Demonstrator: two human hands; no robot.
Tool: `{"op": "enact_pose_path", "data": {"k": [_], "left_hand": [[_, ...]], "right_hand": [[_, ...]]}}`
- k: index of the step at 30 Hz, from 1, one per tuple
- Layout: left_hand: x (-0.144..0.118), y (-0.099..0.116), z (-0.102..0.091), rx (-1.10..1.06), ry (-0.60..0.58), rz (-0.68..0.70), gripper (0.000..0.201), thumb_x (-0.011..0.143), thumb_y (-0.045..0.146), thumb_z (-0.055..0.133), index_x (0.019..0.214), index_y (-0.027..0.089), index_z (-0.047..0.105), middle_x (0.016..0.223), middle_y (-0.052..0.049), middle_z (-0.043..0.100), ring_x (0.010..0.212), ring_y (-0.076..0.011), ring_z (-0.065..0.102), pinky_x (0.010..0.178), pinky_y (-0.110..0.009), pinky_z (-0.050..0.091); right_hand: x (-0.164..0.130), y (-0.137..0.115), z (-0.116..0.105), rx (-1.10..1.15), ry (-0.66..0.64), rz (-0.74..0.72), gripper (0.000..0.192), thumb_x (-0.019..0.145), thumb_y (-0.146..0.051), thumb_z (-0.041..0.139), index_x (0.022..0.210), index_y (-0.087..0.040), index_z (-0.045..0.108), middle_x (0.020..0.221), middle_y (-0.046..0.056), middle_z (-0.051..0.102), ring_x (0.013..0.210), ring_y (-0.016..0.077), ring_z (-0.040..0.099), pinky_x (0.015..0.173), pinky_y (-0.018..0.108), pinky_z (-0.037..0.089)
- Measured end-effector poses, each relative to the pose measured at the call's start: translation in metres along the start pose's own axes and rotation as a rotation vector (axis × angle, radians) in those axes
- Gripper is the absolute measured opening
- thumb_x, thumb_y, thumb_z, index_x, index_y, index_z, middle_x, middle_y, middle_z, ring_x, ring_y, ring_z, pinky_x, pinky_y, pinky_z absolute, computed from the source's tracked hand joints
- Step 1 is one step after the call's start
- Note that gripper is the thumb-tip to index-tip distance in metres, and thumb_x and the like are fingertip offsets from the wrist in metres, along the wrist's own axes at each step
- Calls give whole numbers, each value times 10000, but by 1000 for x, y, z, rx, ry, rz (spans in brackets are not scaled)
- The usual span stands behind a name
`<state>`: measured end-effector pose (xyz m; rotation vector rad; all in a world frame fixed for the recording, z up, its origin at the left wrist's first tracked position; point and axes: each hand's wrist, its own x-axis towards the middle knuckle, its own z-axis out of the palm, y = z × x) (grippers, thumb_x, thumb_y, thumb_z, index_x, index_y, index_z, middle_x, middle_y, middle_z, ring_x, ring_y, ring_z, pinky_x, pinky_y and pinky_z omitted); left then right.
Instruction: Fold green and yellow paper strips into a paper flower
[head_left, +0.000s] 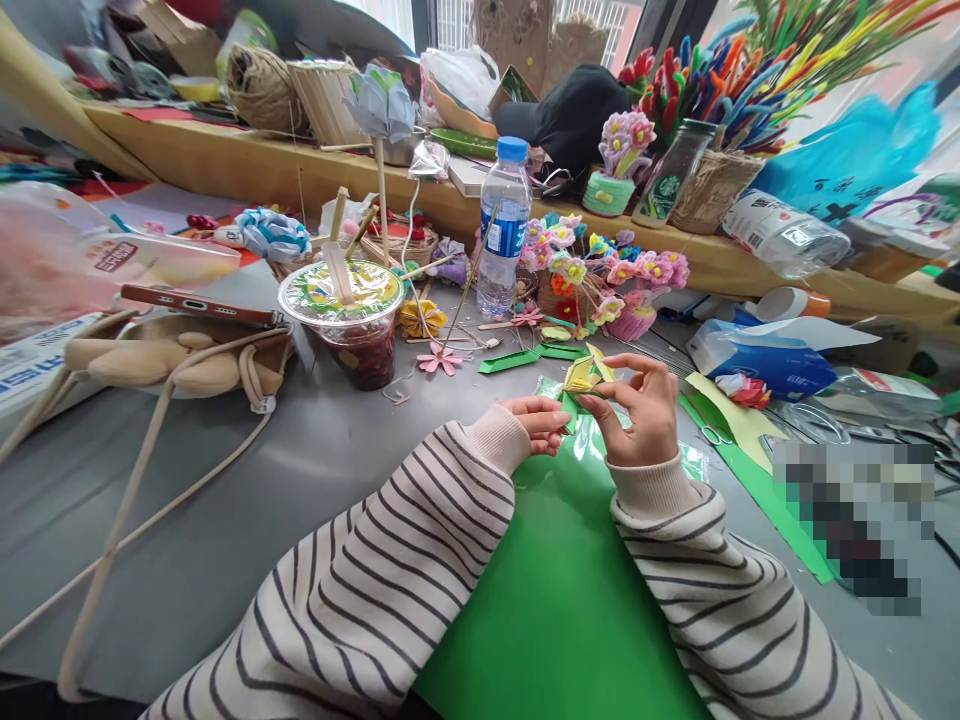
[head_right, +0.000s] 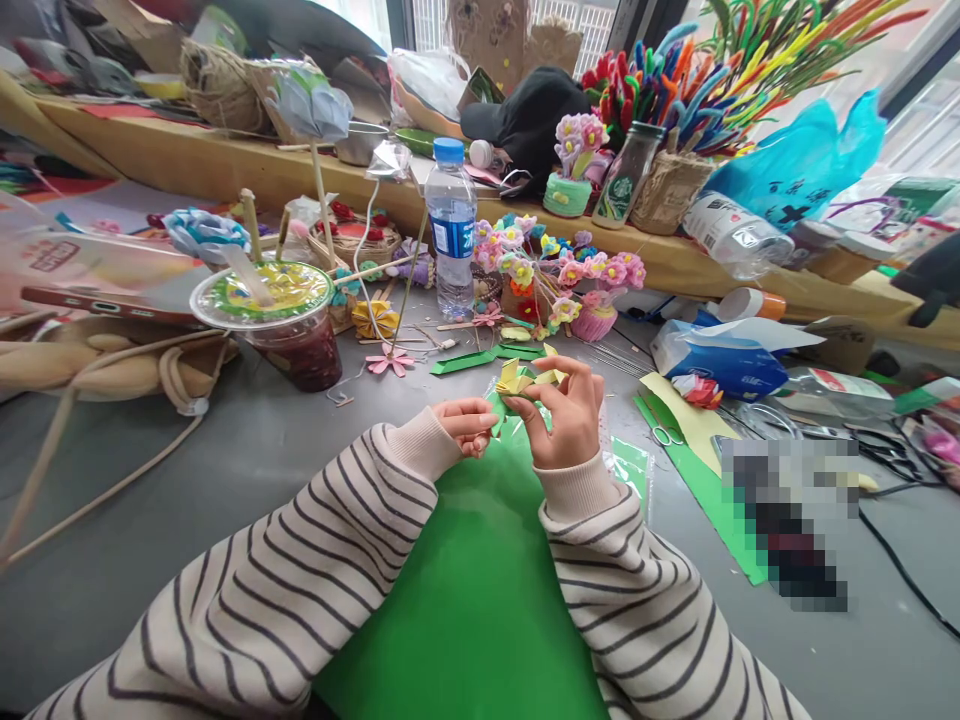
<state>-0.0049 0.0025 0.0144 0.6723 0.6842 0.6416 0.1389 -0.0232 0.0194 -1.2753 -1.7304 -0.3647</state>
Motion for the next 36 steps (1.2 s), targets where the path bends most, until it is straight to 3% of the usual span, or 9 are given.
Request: {"op": "enact_pose_path", "data": {"k": [9,23,36], "left_hand": [[3,-4,-2,56,21,22,238,494,184,705,601,114,504,436,18,542,375,-53,490,420,-186,388],[-1,-3,2,65,12,19,261,463,192,714,607,111,512,442,44,534,364,-37,481,412,-175,376],[-2,-1,0,96,-60,-7,240,505,204,694,614,111,502,431,45,534,366,-31,472,414,-165,381]], "right_hand": [[0,0,0,-31,-41,-40,164,629,-347,601,586,-190,582,979,41,539,623,131,411,670,353,358],[3,-3,-3,-49,-56,-107,123,679,-265,561,588,-183,580,981,42,536,643,132,410,666,342,357],[4,2,-3,-38,-63,-157,140,689,-271,552,592,-176,584,989,48,519,666,136,399,666,335,366]]}}
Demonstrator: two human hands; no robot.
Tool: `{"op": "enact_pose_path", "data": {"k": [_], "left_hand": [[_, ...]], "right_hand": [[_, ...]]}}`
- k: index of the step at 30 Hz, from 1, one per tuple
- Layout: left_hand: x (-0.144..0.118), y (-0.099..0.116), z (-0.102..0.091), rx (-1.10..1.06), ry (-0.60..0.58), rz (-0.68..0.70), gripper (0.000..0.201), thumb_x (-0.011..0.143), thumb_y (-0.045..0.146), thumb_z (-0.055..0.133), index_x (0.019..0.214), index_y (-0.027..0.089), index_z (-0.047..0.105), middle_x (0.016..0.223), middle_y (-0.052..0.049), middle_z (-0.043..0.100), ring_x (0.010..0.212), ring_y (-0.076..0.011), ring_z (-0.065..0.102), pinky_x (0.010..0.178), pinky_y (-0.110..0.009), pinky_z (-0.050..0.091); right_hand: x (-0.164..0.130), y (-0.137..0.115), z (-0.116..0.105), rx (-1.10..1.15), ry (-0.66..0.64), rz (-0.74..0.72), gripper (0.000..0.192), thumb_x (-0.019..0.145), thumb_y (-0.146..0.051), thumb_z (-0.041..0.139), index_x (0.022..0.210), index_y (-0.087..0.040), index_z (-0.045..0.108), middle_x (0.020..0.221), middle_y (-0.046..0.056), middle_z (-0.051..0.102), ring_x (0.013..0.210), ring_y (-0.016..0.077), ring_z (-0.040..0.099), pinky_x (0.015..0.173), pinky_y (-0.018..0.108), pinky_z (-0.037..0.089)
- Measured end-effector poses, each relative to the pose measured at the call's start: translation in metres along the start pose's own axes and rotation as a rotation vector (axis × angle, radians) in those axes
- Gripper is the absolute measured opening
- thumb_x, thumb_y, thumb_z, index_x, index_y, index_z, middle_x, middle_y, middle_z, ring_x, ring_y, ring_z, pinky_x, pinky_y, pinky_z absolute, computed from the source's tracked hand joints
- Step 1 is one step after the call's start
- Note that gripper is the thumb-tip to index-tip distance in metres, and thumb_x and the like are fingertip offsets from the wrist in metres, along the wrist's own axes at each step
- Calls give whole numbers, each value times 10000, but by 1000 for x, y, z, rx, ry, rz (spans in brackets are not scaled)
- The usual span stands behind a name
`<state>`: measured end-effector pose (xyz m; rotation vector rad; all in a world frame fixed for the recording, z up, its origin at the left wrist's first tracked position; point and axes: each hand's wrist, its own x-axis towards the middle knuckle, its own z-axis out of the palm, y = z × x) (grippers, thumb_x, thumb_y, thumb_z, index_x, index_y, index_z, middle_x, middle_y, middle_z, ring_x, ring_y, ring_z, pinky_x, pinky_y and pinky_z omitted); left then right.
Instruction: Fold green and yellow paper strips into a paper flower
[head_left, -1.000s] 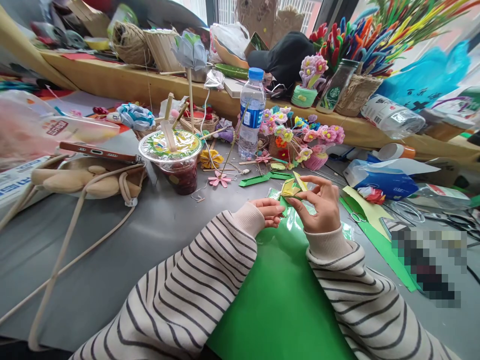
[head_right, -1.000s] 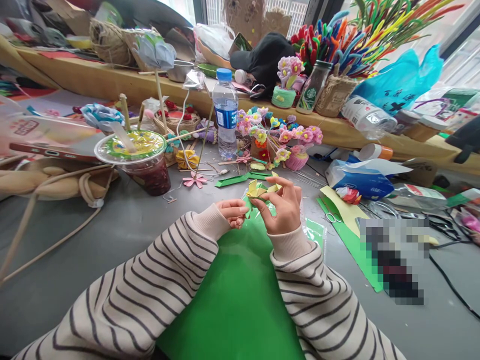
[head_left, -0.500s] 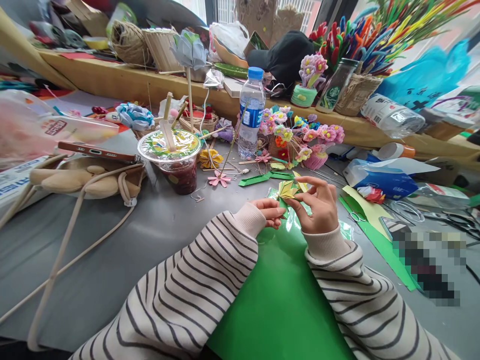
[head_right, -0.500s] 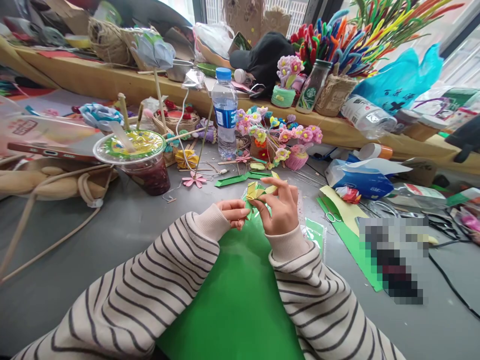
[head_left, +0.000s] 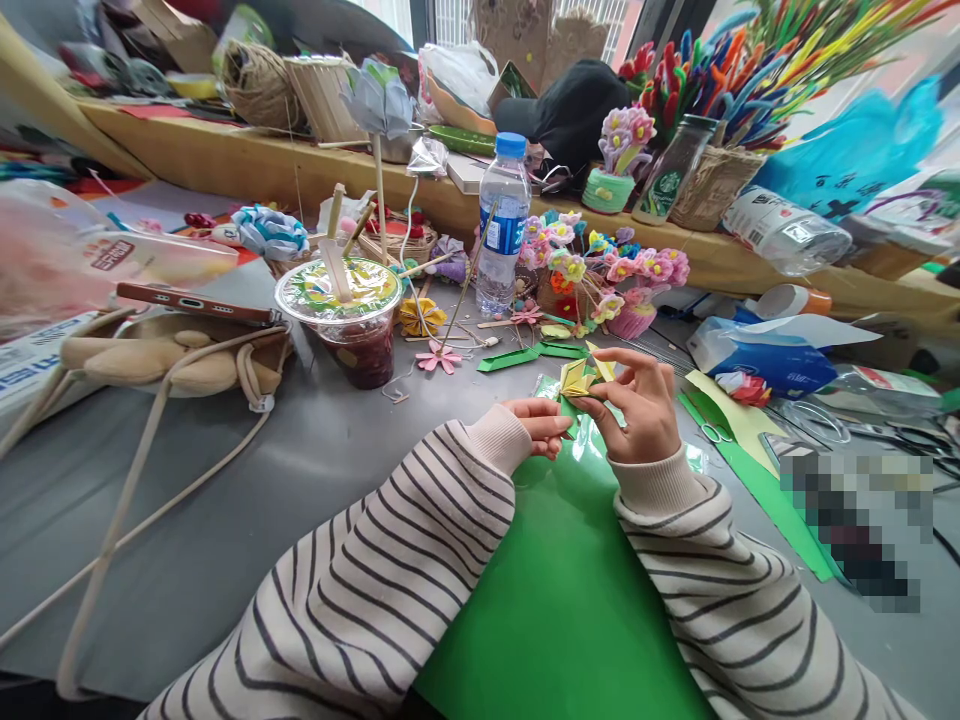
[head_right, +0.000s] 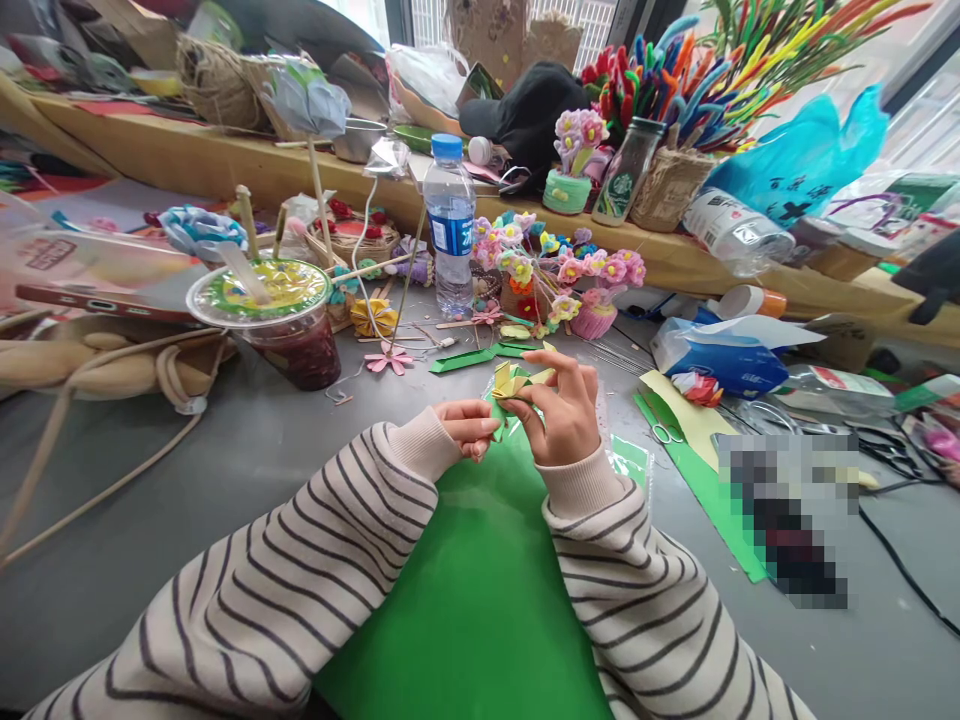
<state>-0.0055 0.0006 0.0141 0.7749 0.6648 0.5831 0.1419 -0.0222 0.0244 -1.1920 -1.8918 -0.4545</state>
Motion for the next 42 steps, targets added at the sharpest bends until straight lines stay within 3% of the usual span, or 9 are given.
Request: {"op": "enact_pose_path", "data": {"k": [10,14,17,21,28,34,38,42], "left_hand": [[5,-8,-10,-46,-53,58,342,451,284,722,693,127,539,495,27,565,469,-62,544,493,-184,434],[5,-8,-7,-24,-68,92,375,444,305,718,712,132,520,542,36,549,500,-74,559,490,-192,444],[3,-7,-1,16,32,159,483,409,289,732,784,142,465,651,23,547,560,-104,578,517,-231,463],[0,-4,3,72,218,356,643,390,226,745,892,198,345,758,25,523,566,-102,577,558,-266,469],[-5,-5,5,291,224,514,384,634,330,581,930,214,365,736,5,539,560,-93,568,554,-253,473],[-3,-16,3,674,436,669,229,712,345,482,874,207,399,799,-26,594,537,-93,566,516,-230,461],[-2,-18,0,953,492,730,169,725,330,468,793,185,521,709,-26,611,618,-120,568,590,-241,442],[-2,-18,-1,1053,565,751,174,720,324,478,768,185,571,651,-30,607,581,-128,543,577,-241,408]], "right_hand": [[3,6,-5,209,13,147,82,638,-294,607,625,-214,616,970,35,525,743,159,428,646,329,400],[4,4,-7,199,-2,124,73,638,-292,607,645,-221,621,992,36,510,746,155,428,647,326,406],[6,3,-8,112,14,21,54,634,-278,610,647,-229,630,1017,33,498,723,147,406,609,303,403],[7,-1,-9,-33,54,-111,44,643,-255,600,626,-225,627,1041,30,489,779,161,392,628,282,400],[3,-6,-8,-181,5,-133,42,678,-288,571,652,-273,601,1082,-26,474,818,152,403,699,290,365],[-1,-8,-3,-230,3,-157,30,681,-256,568,664,-265,592,1111,-24,465,829,152,413,697,289,351],[-3,-6,-2,-217,21,-127,43,679,-247,569,659,-264,603,1098,-23,473,827,155,412,708,296,355],[-1,1,-2,-104,23,-67,62,648,-289,591,623,-242,624,1081,10,473,800,166,409,686,307,380]]}}
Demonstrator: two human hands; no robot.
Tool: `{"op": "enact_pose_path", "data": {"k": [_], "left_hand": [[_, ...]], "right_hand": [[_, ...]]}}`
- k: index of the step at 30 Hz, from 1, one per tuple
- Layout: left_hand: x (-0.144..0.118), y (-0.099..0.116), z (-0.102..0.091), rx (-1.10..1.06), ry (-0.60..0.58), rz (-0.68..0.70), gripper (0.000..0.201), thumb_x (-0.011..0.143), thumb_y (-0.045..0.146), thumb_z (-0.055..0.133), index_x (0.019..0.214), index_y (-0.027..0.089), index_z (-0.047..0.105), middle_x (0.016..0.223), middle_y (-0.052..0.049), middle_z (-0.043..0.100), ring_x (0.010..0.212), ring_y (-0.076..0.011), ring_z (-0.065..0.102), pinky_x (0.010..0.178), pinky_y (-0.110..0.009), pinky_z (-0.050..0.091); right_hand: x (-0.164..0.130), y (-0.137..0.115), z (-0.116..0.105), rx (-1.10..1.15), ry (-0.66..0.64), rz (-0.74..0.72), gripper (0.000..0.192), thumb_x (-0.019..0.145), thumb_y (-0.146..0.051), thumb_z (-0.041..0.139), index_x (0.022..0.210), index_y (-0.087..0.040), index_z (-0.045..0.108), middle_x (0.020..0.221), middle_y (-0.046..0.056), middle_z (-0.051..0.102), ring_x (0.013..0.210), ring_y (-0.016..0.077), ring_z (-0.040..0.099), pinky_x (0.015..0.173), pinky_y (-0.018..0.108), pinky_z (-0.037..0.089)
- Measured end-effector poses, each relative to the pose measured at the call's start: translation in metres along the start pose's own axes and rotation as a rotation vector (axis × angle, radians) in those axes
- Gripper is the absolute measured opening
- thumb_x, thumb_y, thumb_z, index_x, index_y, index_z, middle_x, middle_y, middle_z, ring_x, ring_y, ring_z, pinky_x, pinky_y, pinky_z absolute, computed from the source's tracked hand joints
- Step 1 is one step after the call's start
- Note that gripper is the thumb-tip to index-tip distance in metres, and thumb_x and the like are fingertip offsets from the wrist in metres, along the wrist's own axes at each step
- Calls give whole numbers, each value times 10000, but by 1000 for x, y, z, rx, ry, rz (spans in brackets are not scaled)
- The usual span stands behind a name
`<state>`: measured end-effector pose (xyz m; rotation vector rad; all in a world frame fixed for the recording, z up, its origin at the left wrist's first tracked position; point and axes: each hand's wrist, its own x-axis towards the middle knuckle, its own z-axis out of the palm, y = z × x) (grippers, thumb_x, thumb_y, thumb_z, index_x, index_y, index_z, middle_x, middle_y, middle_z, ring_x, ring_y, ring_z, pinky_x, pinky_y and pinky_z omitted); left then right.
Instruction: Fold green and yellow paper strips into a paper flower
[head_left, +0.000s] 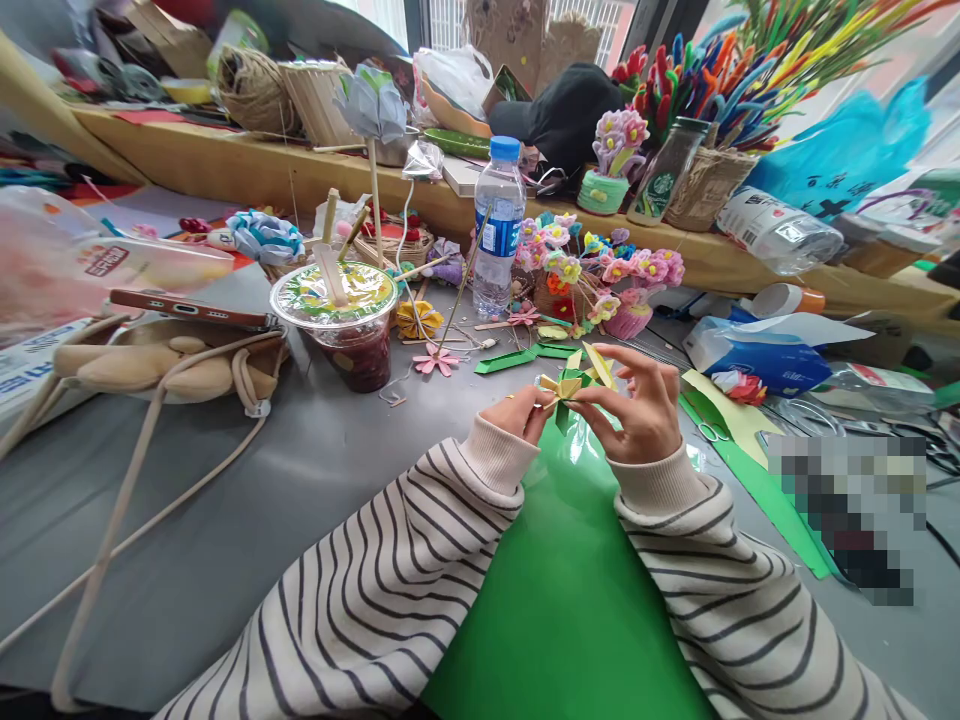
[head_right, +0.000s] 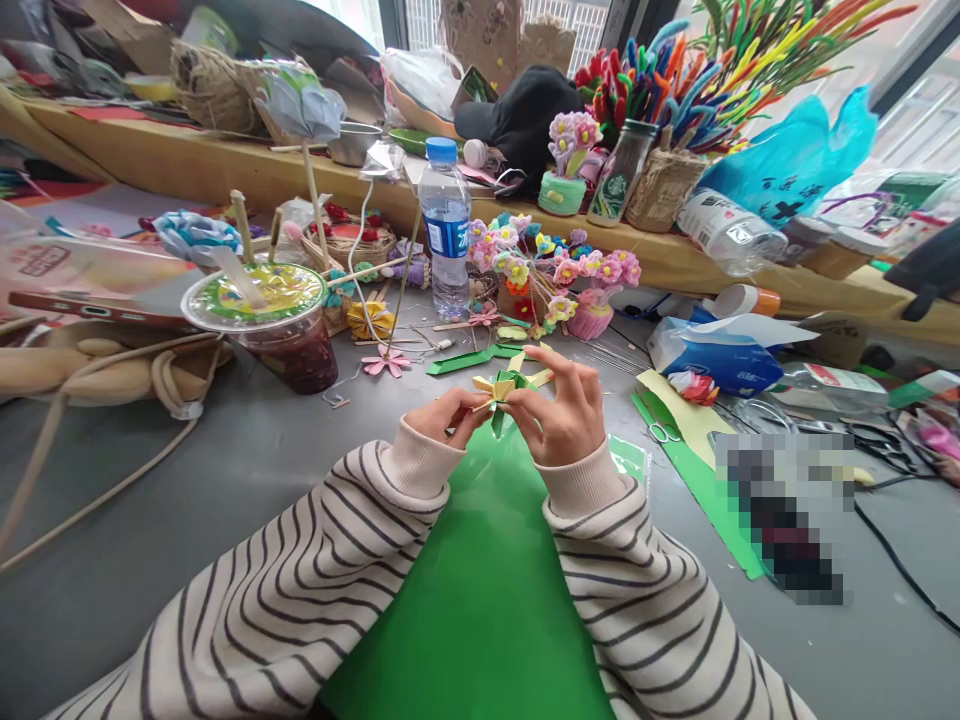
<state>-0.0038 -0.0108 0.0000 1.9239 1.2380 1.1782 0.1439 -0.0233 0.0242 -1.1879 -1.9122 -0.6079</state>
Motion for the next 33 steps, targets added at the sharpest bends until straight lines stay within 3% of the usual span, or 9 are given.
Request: {"op": "enact_pose_path", "data": {"k": [6,13,18,25,29,33], "left_hand": [[-2,1,0,-140,12,-10,149,699,325,507,749,206,582,700,-33,620,611,-139,536,596,-247,381],[-2,4,-1,-182,-13,-71,154,704,336,496,743,203,562,714,-30,600,624,-137,528,608,-248,375],[-1,1,2,-75,-50,-57,163,727,334,456,716,207,558,715,-35,585,595,-130,487,612,-253,353],[1,-4,4,-257,-24,-31,91,677,280,521,644,224,585,649,-31,549,634,-151,491,624,-250,339],[3,-2,3,-300,-77,-33,31,618,230,572,633,219,596,676,-28,566,689,-174,516,650,-262,356],[1,0,3,-395,-18,-70,41,586,241,606,616,223,585,660,-12,579,689,-176,527,653,-274,389]], "right_hand": [[-1,7,2,74,-35,178,119,618,-354,610,600,-239,636,1044,21,477,679,143,387,661,339,378],[-2,10,4,123,-43,282,148,624,-375,602,610,-232,636,1033,24,492,655,131,397,696,361,356],[-1,11,3,110,-27,252,143,634,-356,597,612,-220,633,1037,30,489,651,132,401,693,364,361],[-1,6,1,15,50,75,88,667,-270,569,618,-220,622,1067,30,474,664,140,381,624,322,385],[-3,8,2,8,62,95,82,668,-283,571,619,-237,617,1072,17,459,669,138,390,627,324,384],[-3,9,2,41,47,108,65,654,-296,589,623,-244,612,1060,15,461,678,136,409,635,319,384]]}}
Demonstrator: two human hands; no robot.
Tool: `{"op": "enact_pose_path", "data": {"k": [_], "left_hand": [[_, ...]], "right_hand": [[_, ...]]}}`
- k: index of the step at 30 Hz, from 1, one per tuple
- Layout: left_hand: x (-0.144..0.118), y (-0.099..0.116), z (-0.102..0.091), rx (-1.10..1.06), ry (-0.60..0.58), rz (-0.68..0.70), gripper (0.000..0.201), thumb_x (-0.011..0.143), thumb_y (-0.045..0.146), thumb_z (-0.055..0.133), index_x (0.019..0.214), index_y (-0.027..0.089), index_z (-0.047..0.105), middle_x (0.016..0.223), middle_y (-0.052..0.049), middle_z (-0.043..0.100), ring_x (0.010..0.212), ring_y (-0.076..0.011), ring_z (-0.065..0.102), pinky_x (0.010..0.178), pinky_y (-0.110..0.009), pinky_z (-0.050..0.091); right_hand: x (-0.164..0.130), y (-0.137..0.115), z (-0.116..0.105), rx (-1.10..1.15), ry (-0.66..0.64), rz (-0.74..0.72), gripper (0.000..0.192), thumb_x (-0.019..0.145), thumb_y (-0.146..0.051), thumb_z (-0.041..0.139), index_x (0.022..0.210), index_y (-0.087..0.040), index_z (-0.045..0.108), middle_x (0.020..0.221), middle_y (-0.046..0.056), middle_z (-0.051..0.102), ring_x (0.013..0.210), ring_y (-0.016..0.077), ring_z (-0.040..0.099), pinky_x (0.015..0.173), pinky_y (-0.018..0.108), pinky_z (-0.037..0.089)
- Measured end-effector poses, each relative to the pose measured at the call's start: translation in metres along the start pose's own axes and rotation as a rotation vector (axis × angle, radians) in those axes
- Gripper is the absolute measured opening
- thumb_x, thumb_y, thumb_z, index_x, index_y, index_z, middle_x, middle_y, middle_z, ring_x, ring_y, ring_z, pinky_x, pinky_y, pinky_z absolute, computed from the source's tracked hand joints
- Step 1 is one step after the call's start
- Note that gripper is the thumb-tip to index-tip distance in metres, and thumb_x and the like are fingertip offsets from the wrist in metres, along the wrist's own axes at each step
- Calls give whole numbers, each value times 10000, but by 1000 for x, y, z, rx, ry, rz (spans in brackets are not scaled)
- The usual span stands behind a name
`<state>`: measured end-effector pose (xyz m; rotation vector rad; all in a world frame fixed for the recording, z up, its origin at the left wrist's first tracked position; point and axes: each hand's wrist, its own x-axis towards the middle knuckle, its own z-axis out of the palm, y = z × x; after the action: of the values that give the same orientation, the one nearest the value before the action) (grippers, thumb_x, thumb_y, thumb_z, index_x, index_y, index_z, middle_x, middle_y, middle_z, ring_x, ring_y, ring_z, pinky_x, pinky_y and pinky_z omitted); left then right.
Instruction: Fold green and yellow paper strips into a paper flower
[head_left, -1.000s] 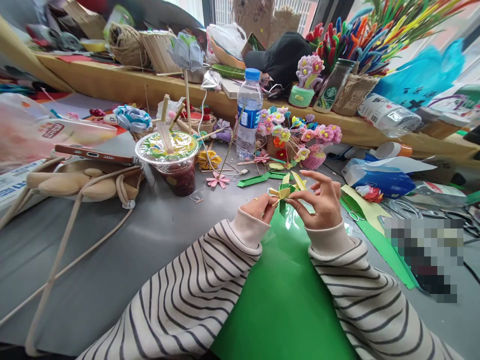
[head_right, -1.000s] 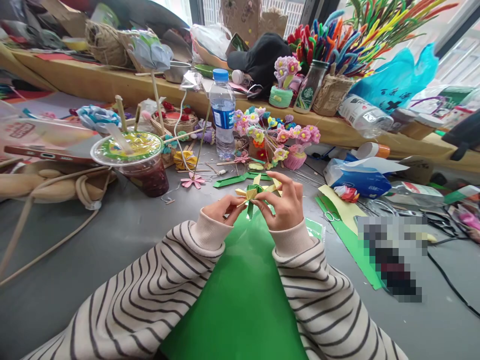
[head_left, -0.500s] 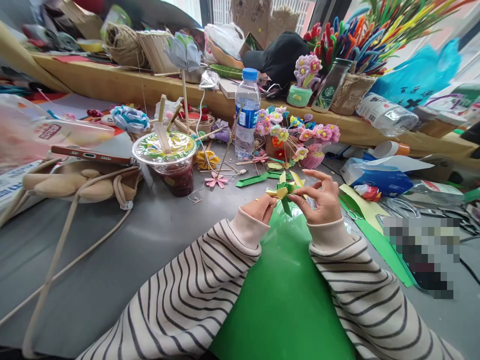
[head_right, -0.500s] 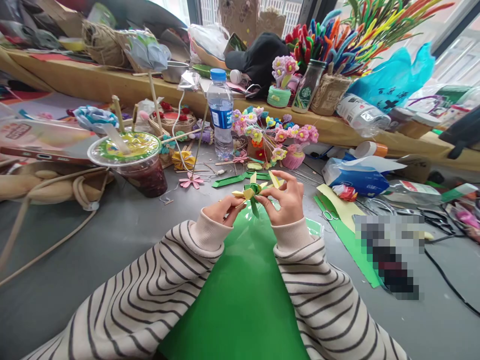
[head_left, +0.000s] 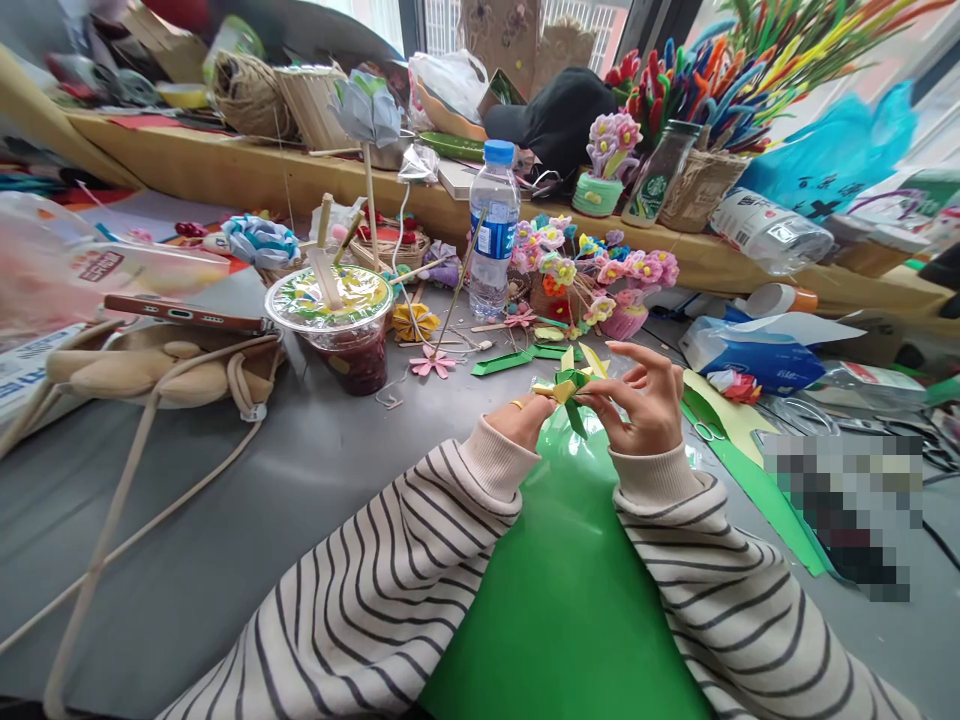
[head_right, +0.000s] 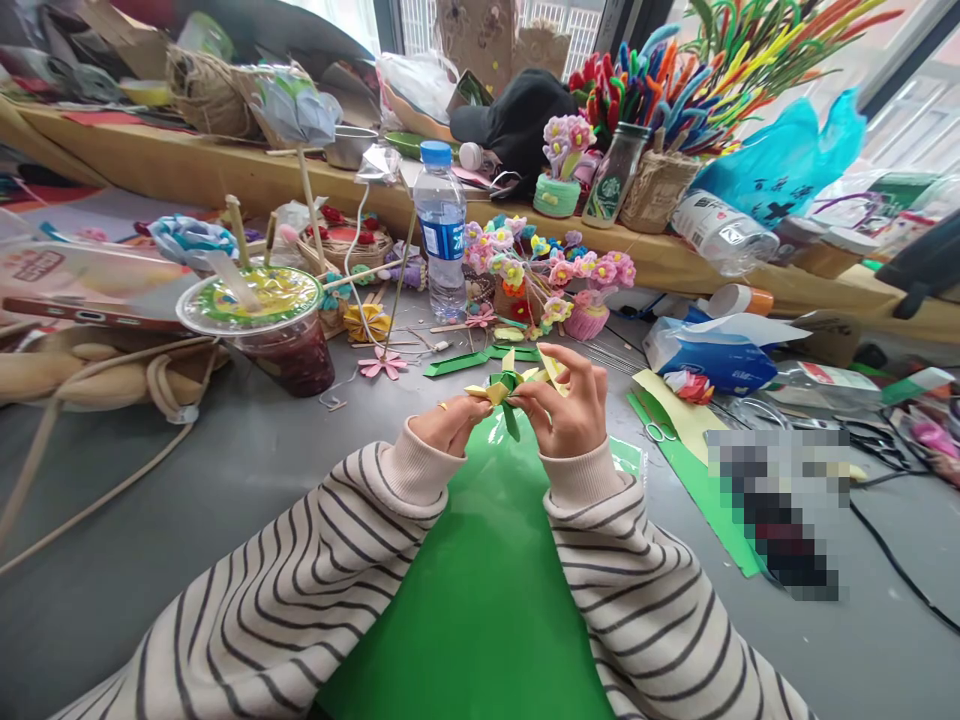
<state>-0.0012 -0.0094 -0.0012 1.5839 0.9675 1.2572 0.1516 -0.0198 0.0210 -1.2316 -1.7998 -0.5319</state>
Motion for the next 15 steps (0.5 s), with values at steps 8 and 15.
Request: {"op": "enact_pose_path", "data": {"k": [8,15], "left_hand": [[0,4,2,-178,151,-67,179,673,351,540,715,181,501,801,-37,590,687,-136,572,685,-301,449],[3,12,1,-439,27,-86,289,592,305,629,740,169,421,830,-36,562,708,-121,575,674,-283,463]], "right_hand": [[5,-5,-5,285,-45,147,585,541,-397,660,1057,-224,445,1057,80,475,818,183,498,644,320,450],[6,-2,-6,434,-201,166,426,660,-278,593,1069,-255,479,969,43,541,691,119,529,653,286,474]]}}
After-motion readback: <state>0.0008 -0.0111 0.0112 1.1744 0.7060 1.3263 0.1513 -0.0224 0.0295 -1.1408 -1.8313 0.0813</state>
